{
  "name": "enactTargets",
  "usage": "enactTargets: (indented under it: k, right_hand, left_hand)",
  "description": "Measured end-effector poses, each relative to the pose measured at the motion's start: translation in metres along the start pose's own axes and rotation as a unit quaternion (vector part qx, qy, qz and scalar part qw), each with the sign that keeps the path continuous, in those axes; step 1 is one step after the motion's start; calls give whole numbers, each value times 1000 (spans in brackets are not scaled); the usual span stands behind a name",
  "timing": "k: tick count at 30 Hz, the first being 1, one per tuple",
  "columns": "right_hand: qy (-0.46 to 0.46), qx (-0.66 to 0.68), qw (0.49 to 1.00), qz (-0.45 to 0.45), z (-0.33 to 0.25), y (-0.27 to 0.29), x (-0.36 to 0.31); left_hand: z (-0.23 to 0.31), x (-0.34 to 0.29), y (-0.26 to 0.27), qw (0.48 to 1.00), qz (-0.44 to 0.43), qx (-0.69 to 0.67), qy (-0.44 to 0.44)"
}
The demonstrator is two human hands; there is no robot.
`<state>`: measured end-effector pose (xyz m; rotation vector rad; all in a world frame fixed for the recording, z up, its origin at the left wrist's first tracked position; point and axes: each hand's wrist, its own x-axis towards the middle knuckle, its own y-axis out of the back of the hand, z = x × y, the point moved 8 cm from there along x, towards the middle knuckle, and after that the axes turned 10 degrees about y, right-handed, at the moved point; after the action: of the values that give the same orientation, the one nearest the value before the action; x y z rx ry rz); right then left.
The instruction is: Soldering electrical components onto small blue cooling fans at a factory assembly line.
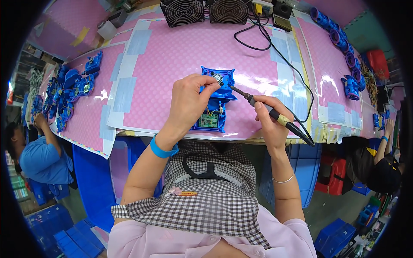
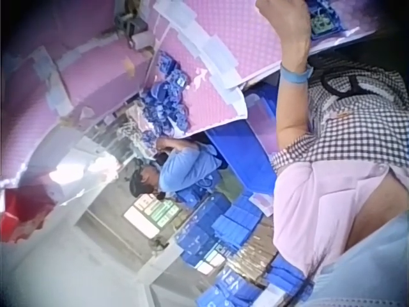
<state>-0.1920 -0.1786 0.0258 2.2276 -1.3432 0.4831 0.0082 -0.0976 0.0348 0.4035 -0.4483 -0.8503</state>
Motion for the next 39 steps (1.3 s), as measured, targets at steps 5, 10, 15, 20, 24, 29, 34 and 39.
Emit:
enactTargets:
  k: [5, 10, 15, 20, 24, 29, 34, 39]
  right_hand:
    - [-2, -9, 1000, -6, 1, 0, 0]
    - [7, -14, 1000, -14, -3, -3, 0]
    - [-5, -4, 1000, -10, -3, -1, 0]
    - [-23, 1, 1000, -4, -2, 2, -1]
    - [-16, 6, 1000, -2, -4, 2, 0]
    - [-11, 9, 1000, -3, -4, 0, 0]
    - [-9, 1, 1000, -10, -3, -1, 0]
    - [-7, -4, 1000, -15, -3, -2, -1]
  left_hand:
    - [6, 2, -2, 999, -20, 2, 30]
    - [13, -1, -5, 996, -24, 67, -53]
    - [11, -1, -14, 988, -68, 136, -34]
    - [11, -2, -13, 988, -49, 133, -58]
    - [11, -3, -13, 991, -52, 117, -38]
    - [9, -3, -13, 991, -53, 119, -30]
    - [11, -3, -13, 989, -45, 131, -47]
    - [10, -3, -14, 989, -45, 131, -45]
